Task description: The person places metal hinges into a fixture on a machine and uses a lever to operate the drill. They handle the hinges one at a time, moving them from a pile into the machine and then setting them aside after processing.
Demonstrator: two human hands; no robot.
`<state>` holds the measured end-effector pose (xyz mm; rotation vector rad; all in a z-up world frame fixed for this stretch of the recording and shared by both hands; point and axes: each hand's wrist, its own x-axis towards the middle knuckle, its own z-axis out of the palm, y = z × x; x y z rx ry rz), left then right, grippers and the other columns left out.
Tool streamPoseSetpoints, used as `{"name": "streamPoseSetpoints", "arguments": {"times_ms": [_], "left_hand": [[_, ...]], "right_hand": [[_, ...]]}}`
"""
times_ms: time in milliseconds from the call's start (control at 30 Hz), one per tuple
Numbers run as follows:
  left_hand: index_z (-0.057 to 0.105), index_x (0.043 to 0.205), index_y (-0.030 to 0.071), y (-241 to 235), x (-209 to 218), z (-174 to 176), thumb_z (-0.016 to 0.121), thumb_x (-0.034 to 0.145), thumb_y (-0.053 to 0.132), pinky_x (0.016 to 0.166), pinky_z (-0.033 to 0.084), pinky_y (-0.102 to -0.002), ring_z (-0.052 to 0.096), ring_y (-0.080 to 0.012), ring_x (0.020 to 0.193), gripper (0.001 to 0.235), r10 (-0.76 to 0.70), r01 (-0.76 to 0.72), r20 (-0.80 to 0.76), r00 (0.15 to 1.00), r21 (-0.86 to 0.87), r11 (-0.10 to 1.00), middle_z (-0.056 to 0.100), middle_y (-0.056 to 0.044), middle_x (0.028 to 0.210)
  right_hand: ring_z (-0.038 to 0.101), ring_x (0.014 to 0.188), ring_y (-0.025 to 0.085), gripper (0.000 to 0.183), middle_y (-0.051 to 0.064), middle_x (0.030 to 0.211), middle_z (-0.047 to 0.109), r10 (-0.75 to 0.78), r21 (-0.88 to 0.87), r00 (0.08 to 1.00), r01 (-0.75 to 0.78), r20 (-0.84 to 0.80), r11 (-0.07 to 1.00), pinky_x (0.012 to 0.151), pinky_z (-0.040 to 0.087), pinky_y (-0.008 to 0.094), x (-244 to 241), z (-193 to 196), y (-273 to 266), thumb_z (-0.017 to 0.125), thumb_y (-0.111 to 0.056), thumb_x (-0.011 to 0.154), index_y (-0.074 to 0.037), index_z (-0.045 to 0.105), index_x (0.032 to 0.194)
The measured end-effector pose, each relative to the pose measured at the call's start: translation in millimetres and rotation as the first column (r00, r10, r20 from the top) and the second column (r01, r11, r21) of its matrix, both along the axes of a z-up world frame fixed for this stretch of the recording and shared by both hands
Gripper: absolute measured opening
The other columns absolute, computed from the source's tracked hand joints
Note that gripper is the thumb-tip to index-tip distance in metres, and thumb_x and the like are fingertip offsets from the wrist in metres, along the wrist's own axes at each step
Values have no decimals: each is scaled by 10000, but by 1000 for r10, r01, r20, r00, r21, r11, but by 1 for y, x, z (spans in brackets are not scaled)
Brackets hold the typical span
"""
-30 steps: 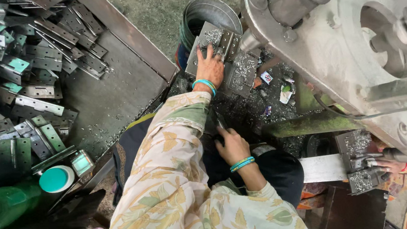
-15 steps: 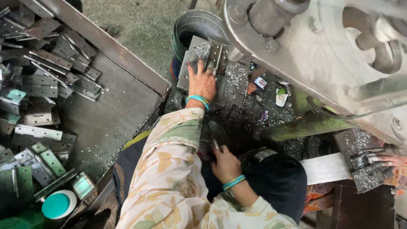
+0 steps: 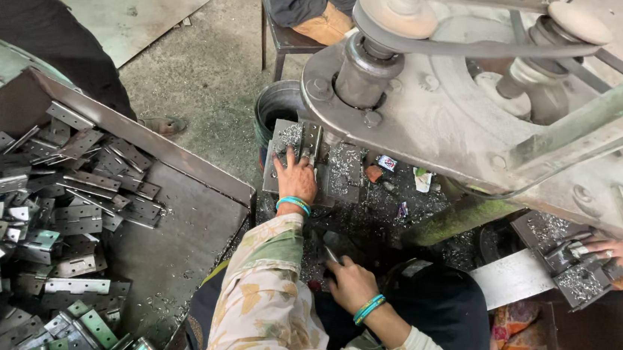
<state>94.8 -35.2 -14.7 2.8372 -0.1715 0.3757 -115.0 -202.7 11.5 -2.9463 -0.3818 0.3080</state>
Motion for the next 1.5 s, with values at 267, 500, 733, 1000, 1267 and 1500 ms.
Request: {"name": "streamPoseSetpoints", "arguments": {"times_ms": [267,500,733,1000,1267,1500], "left_hand": [[710,1263,126,1,6,-8,535,934,204,1171,157,-727,282,-366,1498,381,20,-19,43,999,-22,1000,605,-8,1417],[719,1269,122,12,-8,-4,573,927,258,1157,182,-717,309,-372,1476,395,15,0,174,985,-88,996,610,-26,1384],[752,1109,103,59,-70,60,683,736,165,1121,337,-599,407,-380,1410,384,163,-92,296,941,-239,967,621,-49,1436],[756,1121,110,194,-143,13,723,784,202,1017,437,-559,468,-370,1324,352,416,-358,133,900,-321,877,635,-73,1362],[753,1151,167,235,-172,-143,702,810,160,987,458,-539,482,-353,1263,345,623,-640,-149,768,-135,757,613,-89,1333],[716,1159,148,270,-179,-159,701,781,181,1033,400,-591,434,-356,1322,380,737,-740,75,672,33,671,562,-107,1368]], "right_hand": [[673,981,409,410,217,1252,582,-22,149,989,0,149,989,761,587,504,-43,-114,-21,723,-189,818,-188,675,1225],[664,1044,406,472,181,1291,579,-32,43,996,35,-86,998,841,576,511,-21,-28,-7,745,-247,804,-184,639,1260],[678,1042,408,464,161,1241,643,22,24,999,-21,-46,999,869,567,506,9,63,15,706,-355,862,-224,649,1304],[670,1061,420,505,186,1338,593,52,-77,997,-56,-50,995,859,572,512,16,71,25,702,-415,852,-260,634,1327],[658,1110,423,491,126,1278,667,43,-101,999,-46,-32,994,912,542,541,14,70,24,655,-484,882,-284,659,1331],[664,1103,400,480,101,1232,695,25,-59,999,-26,-20,998,921,541,518,17,68,27,667,-476,867,-292,688,1309]]}}
